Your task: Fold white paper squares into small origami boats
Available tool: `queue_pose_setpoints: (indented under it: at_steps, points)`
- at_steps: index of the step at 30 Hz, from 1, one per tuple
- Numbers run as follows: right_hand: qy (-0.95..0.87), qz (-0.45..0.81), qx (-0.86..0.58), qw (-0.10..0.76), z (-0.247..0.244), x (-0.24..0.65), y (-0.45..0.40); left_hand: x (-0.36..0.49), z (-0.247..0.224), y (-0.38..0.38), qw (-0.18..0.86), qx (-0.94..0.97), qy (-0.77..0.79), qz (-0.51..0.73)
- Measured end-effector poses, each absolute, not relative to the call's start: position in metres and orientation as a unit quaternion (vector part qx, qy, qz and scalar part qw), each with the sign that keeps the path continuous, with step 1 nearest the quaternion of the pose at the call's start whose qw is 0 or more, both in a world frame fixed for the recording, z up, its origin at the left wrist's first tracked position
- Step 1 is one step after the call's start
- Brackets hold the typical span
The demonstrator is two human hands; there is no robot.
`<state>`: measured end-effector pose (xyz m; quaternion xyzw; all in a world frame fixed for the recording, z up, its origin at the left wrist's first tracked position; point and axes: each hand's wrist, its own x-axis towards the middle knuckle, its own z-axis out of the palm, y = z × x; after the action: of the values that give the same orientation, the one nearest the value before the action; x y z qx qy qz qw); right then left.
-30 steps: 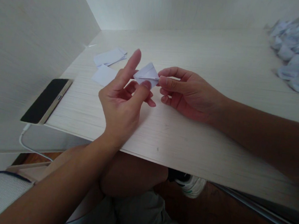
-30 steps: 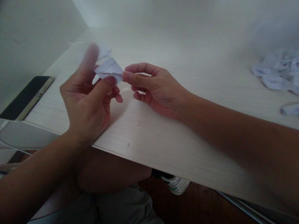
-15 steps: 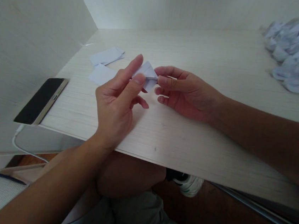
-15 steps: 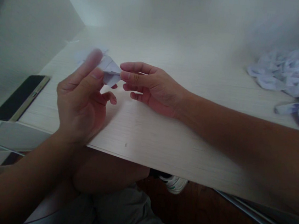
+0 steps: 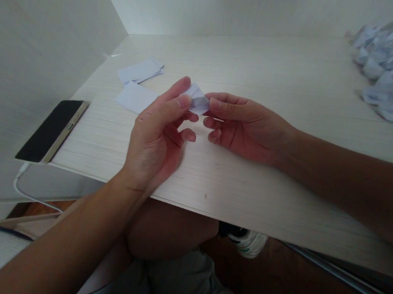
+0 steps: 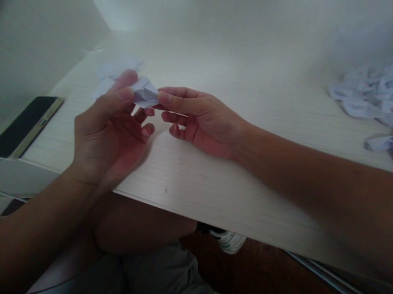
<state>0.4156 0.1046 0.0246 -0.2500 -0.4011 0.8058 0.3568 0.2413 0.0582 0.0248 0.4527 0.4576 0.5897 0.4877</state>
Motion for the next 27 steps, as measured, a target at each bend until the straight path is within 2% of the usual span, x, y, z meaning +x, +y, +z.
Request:
queue_pose_setpoints:
  at_steps: [18,27]
  points:
    - [-0.390,0.783,-0.297,0.383,0.032,0.413,0.101,0.247,0.033,0.057,0.565,0.333,0.468,0.593]
    - [-0.408,0.765,-0.326,0.376,0.034,0.413,0.102,0.238,0.031,0.061,0.561,0.395,0.467,0.558]
